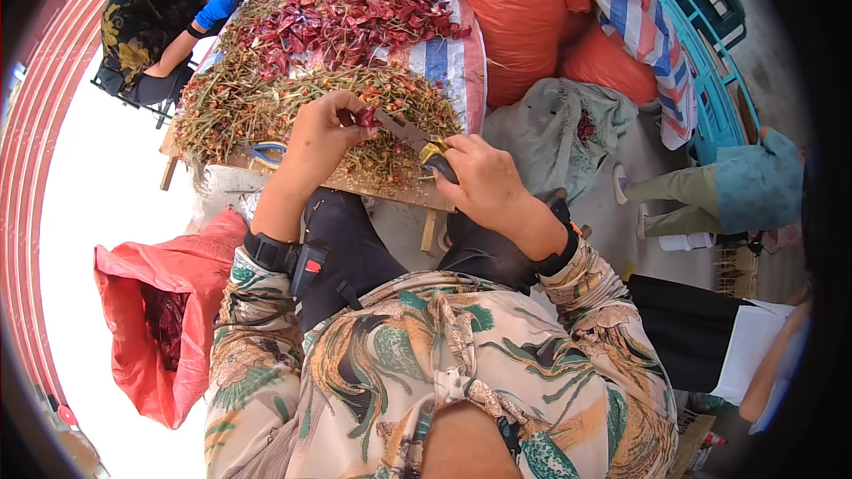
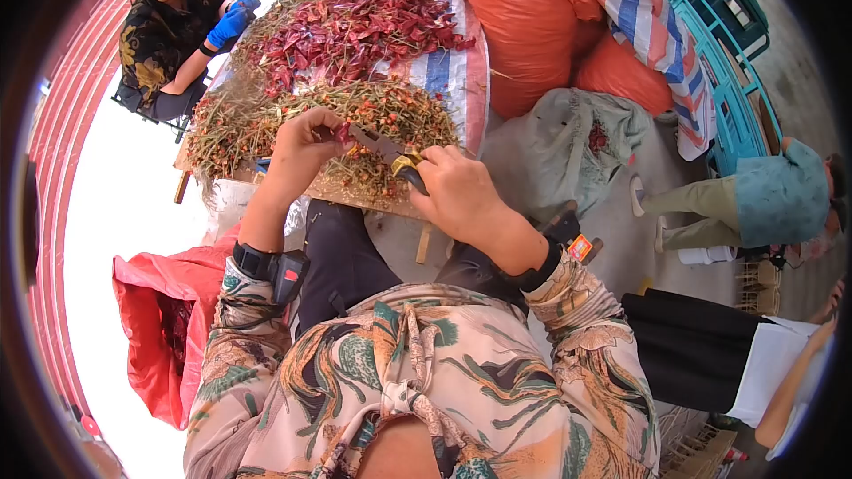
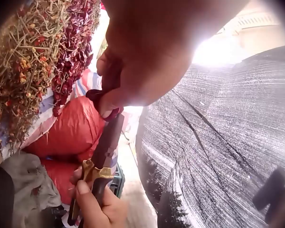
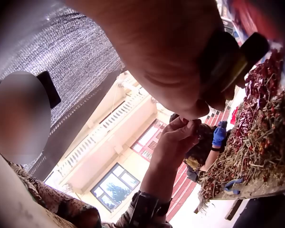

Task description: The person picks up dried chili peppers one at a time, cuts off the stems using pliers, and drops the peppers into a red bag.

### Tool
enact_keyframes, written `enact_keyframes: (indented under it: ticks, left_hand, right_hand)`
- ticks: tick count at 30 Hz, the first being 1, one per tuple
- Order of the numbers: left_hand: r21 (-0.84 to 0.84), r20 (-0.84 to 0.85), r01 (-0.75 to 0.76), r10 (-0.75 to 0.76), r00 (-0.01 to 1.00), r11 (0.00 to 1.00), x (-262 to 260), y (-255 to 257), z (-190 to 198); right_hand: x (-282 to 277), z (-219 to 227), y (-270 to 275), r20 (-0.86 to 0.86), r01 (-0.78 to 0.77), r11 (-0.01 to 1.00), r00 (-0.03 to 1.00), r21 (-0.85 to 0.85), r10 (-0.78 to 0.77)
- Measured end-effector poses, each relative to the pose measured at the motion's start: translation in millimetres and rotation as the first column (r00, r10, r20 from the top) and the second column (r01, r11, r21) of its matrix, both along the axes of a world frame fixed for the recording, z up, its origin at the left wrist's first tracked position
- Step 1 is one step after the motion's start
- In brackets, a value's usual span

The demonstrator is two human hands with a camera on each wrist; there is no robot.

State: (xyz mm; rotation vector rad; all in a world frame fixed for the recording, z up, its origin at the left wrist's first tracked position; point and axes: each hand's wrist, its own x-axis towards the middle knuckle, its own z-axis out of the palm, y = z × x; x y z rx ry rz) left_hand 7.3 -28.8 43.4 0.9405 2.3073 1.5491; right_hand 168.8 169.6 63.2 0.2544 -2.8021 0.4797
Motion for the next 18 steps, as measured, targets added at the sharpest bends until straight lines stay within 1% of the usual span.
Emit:
enact_keyframes:
  ticks: [2, 5, 6, 8, 11, 14, 17, 18]
  left_hand:
    - [0.104, 0.081, 0.051, -0.060, 0.995, 0.993, -2.1, -0.9, -5.8]
    - [0.231, 0.149, 0.076, -0.113, 0.982, 0.970, -0.3, -1.8, -6.6]
    - [0.255, 0.160, 0.087, -0.131, 0.978, 0.963, 0.8, -2.3, -5.1]
    - [0.305, 0.183, 0.106, -0.167, 0.969, 0.947, 3.2, -2.9, -1.7]
    - [0.353, 0.206, 0.092, -0.173, 0.963, 0.931, 2.3, -1.7, -8.1]
    - [0.414, 0.243, 0.065, -0.180, 0.953, 0.908, 6.6, -0.3, -9.9]
    - [0.449, 0.299, 0.066, -0.219, 0.929, 0.891, 6.9, -0.9, -15.5]
    - [0.432, 0.300, 0.061, -0.207, 0.931, 0.900, 8.1, -1.0, -14.9]
  right_hand:
    - [2.3, -4.7, -1.8, -0.004, -0.013, 0.997, 1.000, -0.081, 0.012]
    - [4.4, -0.4, -4.5, 0.249, 0.056, 0.927, 0.968, -0.371, 0.041]
    - [5.0, -1.2, -4.3, 0.315, 0.090, 0.878, 0.947, -0.470, 0.072]
    - [6.4, -4.6, -3.3, 0.429, 0.179, 0.748, 0.890, -0.639, 0.154]
    - [9.2, -9.3, -6.1, 0.424, 0.245, 0.510, 0.864, -0.825, 0.271]
    - [9.0, -14.7, -7.0, 0.367, 0.246, 0.337, 0.854, -0.909, 0.369]
    - [10.0, -10.7, -8.6, 0.364, 0.274, 0.266, 0.842, -0.924, 0.398]
    - [8.7, -11.7, -6.4, 0.375, 0.208, 0.437, 0.862, -0.875, 0.341]
